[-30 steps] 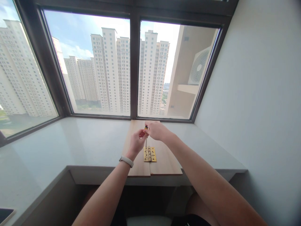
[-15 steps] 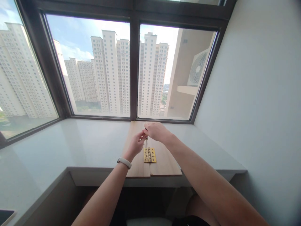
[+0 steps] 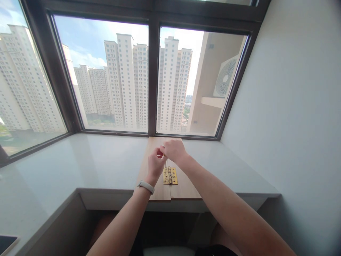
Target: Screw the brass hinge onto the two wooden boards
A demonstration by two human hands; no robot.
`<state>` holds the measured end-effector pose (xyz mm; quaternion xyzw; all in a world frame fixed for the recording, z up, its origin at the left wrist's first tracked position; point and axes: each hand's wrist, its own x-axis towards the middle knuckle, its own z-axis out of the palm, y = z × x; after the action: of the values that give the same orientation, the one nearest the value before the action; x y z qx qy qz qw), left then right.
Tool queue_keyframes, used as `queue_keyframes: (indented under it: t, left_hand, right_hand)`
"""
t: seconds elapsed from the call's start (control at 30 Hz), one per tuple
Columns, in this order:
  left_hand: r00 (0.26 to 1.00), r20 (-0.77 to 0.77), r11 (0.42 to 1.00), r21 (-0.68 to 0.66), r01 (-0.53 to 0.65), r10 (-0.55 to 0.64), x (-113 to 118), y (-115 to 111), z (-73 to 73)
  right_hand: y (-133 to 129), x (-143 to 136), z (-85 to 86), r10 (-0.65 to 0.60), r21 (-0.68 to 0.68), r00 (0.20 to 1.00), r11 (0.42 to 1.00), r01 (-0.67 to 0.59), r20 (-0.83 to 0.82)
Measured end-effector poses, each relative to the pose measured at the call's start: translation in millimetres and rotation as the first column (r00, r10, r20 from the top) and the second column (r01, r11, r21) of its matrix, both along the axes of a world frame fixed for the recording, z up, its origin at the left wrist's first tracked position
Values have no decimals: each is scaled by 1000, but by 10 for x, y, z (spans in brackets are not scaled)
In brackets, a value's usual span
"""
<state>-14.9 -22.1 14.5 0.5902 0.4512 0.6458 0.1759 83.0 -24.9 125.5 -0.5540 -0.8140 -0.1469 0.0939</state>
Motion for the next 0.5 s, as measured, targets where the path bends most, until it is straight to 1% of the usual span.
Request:
queue_keyframes:
  t: [0.13, 0.23, 0.37, 0.5]
  left_hand:
    - [1000, 18, 1000, -5, -12, 12, 56, -38, 6]
    - [1000, 10, 1000, 3, -1, 1, 66, -44, 14]
    - [999, -13, 999, 8, 41, -41, 35, 2, 12]
    - [997, -37, 998, 5, 69, -69, -13, 72, -12]
  right_hand:
    - [16, -47, -40, -101, -4, 993, 995, 101, -62]
    - [19, -32, -49, -109, 9, 991, 994, 110, -76]
    - [-13, 45, -12, -60, -3, 997, 998, 59, -58]
    - [-33, 161, 75, 47, -71, 997, 996, -51, -55]
